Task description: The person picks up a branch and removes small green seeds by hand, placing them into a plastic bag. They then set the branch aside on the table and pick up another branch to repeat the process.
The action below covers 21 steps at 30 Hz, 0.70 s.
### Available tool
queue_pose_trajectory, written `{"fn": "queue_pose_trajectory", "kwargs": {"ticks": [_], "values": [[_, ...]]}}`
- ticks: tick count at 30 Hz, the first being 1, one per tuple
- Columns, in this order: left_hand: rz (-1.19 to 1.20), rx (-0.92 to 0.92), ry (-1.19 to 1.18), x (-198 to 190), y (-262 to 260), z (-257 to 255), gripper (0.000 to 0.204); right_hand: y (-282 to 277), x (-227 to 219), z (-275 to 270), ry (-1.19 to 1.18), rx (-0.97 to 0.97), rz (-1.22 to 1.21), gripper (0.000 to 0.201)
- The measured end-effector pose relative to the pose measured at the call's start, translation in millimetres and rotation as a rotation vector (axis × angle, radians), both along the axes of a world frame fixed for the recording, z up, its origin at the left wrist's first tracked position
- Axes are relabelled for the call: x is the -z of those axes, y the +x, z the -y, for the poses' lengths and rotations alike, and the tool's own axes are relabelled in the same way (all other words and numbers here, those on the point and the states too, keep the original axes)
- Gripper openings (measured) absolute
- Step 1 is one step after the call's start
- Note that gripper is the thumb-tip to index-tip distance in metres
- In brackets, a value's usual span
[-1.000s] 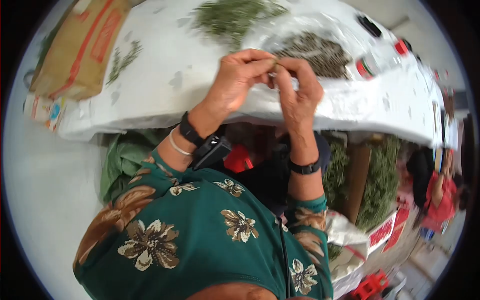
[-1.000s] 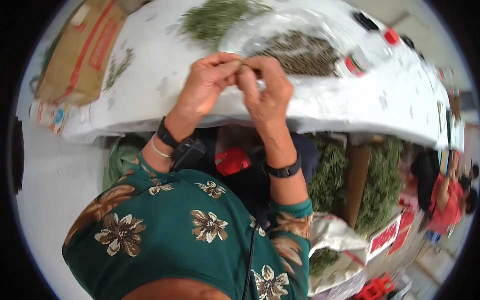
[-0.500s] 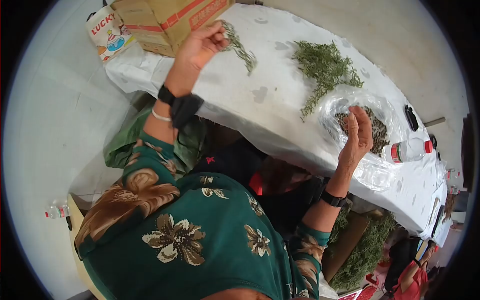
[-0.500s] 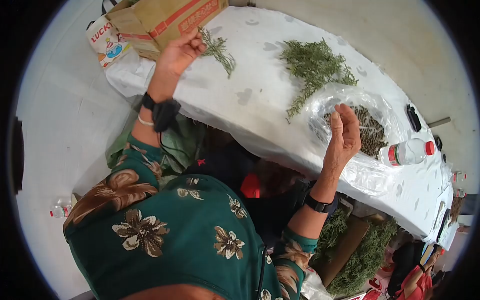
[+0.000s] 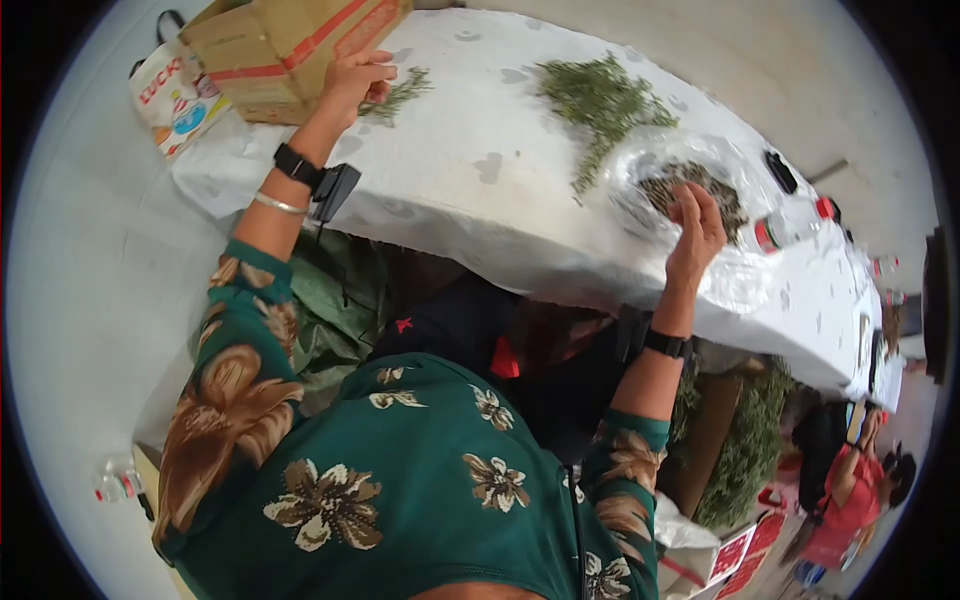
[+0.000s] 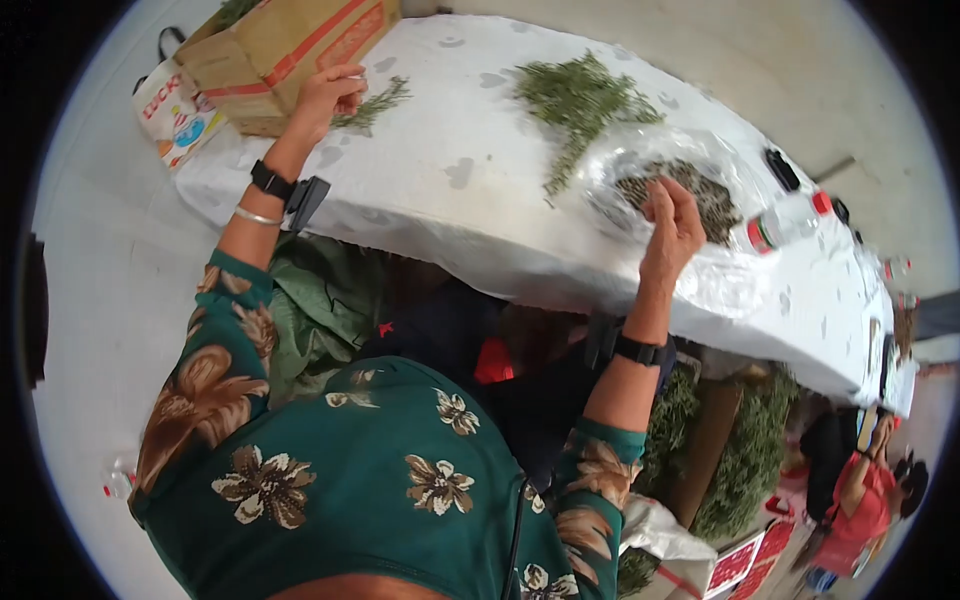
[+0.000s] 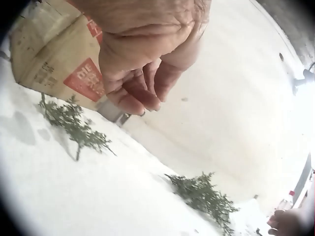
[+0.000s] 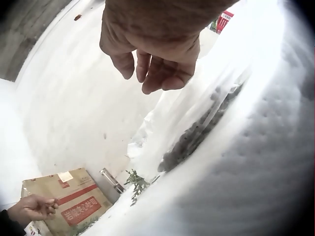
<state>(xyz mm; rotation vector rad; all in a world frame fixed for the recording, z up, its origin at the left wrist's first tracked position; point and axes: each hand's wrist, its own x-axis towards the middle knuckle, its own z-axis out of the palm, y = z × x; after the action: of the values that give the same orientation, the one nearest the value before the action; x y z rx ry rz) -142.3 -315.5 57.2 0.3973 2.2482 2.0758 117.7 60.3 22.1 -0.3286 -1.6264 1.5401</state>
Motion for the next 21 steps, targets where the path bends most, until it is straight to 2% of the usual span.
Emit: {"fn": "queue_pose_trajectory", "kwargs": {"ticks": [3, 8, 12, 15, 16, 19, 21], "values": [[0.057, 0.235, -0.143, -9.7, 29.2, -23.2, 0.027, 11.0, 4.7, -0.2, -0.018, -0.027, -0.034, 0.018], [0.062, 0.413, -0.26, -17.4, 47.6, -80.8, 0.024, 22.1, 7.2, -2.0, -0.031, -0.03, -0.02, 0.018], [-0.04, 0.425, -0.405, -17.7, 22.7, -139.0, 0.028, 26.2, 8.2, -3.3, -0.018, -0.034, -0.012, 0.018], [-0.369, 0.413, -0.618, -19.7, -0.4, -185.0, 0.048, 24.6, 8.0, -2.5, -0.027, -0.034, -0.002, 0.018], [-0.378, 0.426, -0.619, -18.0, -7.3, -202.0, 0.048, 24.7, 8.3, -2.3, -0.007, -0.023, 0.003, 0.018], [-0.595, 0.323, -0.739, -11.3, -25.2, -249.8, 0.073, 27.0, 7.3, -2.3, 0.034, -0.001, 0.013, 0.017], [-0.646, 0.275, -0.759, 5.2, -41.1, -276.3, 0.075, 33.6, 4.6, -0.8, 0.08, 0.036, 0.066, 0.017]]}}
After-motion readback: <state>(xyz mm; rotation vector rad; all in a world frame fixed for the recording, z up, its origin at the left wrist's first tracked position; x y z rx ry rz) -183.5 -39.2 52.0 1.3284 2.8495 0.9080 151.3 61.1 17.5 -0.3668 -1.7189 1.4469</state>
